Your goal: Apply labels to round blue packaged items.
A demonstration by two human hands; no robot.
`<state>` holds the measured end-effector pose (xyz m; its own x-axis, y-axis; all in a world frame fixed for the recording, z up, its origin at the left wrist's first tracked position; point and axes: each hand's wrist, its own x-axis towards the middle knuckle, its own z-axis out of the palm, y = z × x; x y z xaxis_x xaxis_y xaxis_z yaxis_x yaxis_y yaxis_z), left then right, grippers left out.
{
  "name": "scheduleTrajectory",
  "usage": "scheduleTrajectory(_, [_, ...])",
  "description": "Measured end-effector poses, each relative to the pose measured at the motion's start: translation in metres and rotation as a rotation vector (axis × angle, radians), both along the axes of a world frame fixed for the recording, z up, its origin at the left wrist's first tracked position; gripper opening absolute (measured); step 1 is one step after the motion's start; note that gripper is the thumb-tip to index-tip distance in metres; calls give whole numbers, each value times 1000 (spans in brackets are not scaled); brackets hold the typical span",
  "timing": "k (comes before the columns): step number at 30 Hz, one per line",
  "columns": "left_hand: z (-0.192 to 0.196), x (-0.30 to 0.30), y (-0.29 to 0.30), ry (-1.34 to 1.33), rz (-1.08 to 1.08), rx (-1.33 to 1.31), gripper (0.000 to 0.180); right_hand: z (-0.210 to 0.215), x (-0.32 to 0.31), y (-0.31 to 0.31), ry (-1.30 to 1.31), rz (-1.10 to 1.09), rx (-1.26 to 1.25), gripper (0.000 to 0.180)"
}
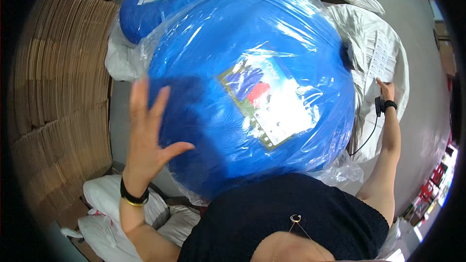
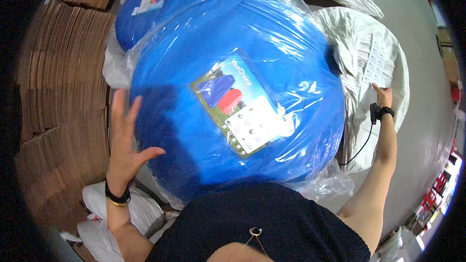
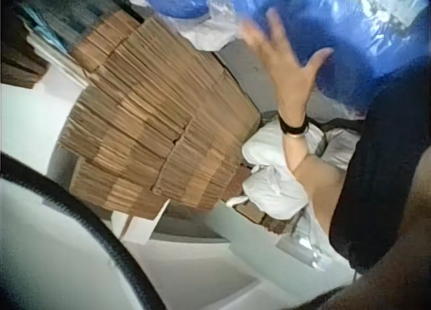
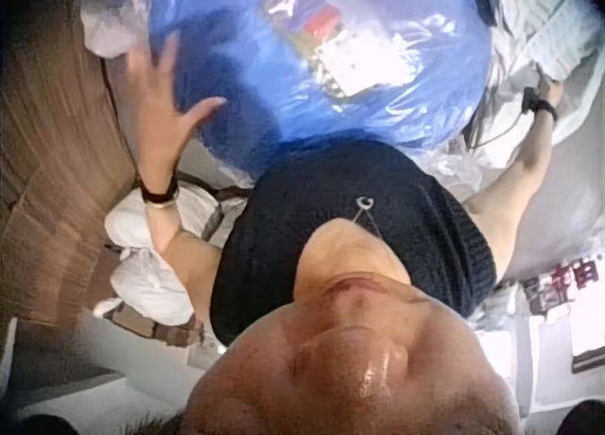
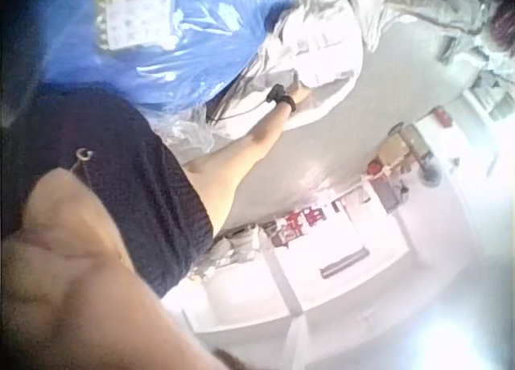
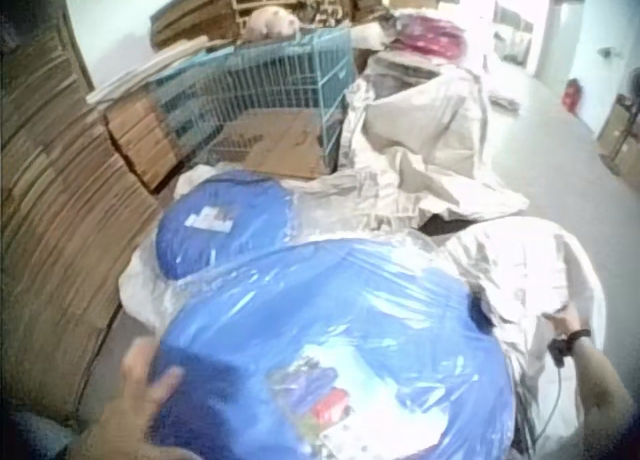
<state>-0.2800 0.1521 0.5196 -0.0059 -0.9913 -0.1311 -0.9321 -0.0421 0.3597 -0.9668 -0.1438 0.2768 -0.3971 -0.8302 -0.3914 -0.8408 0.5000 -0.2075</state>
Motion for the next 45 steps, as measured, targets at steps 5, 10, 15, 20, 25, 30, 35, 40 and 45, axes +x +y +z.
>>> scheduleTrajectory(5, [-23, -40, -46, -120, -463, 179, 89, -13, 54, 4, -164, 104, -286, 47])
scheduleTrajectory(10, [-41, -67, -33, 455, -1051, 387, 62, -13, 54, 8, -200, 127, -172, 45])
scheduleTrajectory(15, [13, -56, -30, 589, -724, 508, 53, 26, 77, 14, -665, -44, -340, 35])
scheduleTrajectory(20, [23, -61, -27, 347, -298, -184, 59, 184, 228, 76, -1031, 187, -663, 26])
scheduleTrajectory(25, [25, -75, -29, 154, -42, -559, 74, 242, 353, 136, -1345, 505, -272, 27])
scheduleTrajectory(30, [1, -76, -40, -174, -121, -734, 45, 238, 408, 151, -1499, 681, 177, 40])
scheduleTrajectory(35, [-10, -67, -35, -127, -116, -745, 23, 231, 442, 154, -1362, 932, -364, 67])
scheduleTrajectory(40, [-10, -60, -34, 52, -86, -764, 24, 218, 444, 144, -1410, 949, -112, 41])
scheduleTrajectory(45, [-15, -54, -34, 124, -80, -688, 22, 220, 447, 142, -1366, 949, -217, 27])
